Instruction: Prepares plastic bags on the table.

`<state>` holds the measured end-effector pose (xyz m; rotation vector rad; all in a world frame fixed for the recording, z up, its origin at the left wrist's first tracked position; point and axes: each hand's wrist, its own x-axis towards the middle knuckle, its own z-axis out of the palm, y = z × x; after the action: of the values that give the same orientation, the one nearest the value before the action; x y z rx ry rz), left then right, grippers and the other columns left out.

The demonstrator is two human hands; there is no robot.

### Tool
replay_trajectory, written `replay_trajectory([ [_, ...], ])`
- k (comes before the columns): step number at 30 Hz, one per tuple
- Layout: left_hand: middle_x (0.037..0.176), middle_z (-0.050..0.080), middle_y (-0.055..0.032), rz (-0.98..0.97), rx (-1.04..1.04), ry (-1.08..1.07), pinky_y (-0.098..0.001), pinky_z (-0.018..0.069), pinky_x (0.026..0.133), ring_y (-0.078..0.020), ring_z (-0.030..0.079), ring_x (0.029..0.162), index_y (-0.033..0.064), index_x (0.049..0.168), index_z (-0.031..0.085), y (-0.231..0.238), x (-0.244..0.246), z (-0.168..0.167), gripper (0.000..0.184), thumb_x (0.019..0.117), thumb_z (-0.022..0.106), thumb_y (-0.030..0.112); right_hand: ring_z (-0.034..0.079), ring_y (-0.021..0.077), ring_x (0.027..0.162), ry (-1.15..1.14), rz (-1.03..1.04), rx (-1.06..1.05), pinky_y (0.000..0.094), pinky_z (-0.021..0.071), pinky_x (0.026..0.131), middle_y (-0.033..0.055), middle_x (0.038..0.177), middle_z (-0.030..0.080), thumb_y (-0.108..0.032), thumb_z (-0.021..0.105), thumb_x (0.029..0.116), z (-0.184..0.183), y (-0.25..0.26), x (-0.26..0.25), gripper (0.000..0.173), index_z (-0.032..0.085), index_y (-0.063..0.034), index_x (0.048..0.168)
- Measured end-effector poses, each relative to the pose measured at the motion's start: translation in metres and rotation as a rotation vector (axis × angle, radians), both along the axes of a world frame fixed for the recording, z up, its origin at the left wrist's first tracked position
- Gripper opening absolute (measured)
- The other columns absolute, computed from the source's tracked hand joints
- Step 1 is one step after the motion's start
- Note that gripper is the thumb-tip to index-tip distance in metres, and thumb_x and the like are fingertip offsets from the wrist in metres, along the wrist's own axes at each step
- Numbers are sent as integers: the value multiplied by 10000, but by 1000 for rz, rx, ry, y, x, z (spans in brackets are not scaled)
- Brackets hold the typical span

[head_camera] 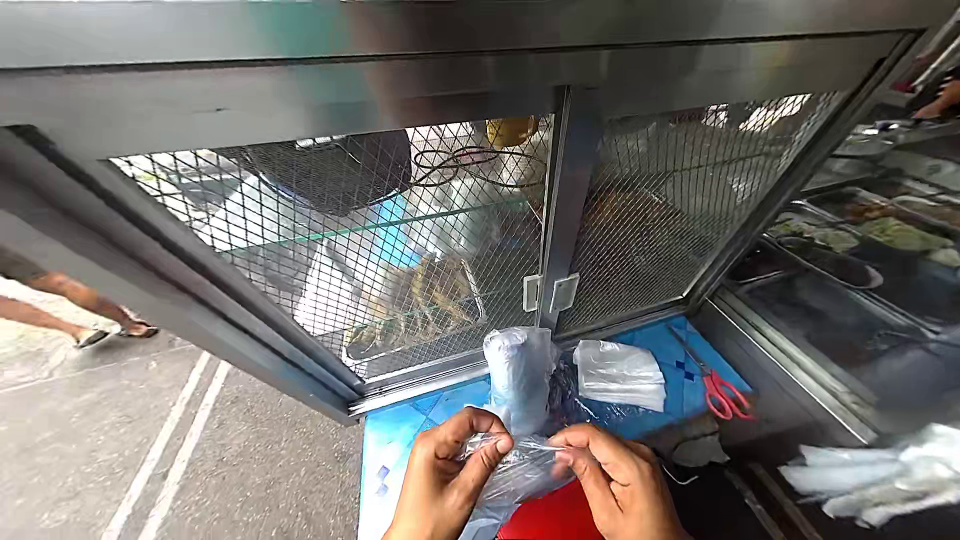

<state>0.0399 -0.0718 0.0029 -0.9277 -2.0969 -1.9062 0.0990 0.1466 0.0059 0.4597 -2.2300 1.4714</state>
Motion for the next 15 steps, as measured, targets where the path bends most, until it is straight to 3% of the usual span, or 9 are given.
replay_trajectory([
  [2,844,710,34,24,51,-59,-175,559,683,-12,655,742,93,960,702,11,8,1,150,982,690,241,707,31,742,21,31,-24,204,595,705,4,810,747,-197,541,1069,-2,10,-3,252,717,-30,1001],
  [4,818,698,36,63,93,-101,-169,544,653,-11,638,706,99,954,705,21,15,1,154,981,689,249,713,40,811,72,61,-61,218,607,746,18,874,749,-269,567,1061,-4,18,-9,290,722,-30,1008],
  [6,812,694,37,86,116,-107,-163,540,644,-7,633,696,103,964,706,28,18,2,157,989,679,255,701,73,940,120,76,-96,242,610,839,35,986,735,-309,680,997,-3,23,-16,275,730,-43,1049],
  [8,817,691,35,99,134,-88,-161,538,650,-7,633,706,100,975,704,31,17,4,159,990,678,256,692,69,894,154,56,-133,218,609,796,16,939,720,-232,755,938,-2,24,-24,171,734,-68,980],
  [10,883,696,17,98,159,-68,-192,555,732,-40,656,806,107,976,697,31,13,4,157,985,687,263,702,58,804,134,57,-174,210,619,736,12,892,733,-172,765,922,-2,22,-30,125,729,-56,953],
  [13,1157,721,-91,-13,220,-110,-336,540,999,-190,668,1144,110,969,661,22,1,2,151,975,699,256,704,52,670,41,84,-205,212,624,603,12,844,746,-143,738,943,-4,17,-39,112,721,-34,960],
  [15,1124,739,-116,-75,309,-185,-346,557,986,-204,699,1103,94,987,664,18,-8,-2,125,946,730,192,677,24,601,-12,78,-171,190,597,533,-5,781,729,-187,700,977,-8,12,-43,153,714,-39,943],
])
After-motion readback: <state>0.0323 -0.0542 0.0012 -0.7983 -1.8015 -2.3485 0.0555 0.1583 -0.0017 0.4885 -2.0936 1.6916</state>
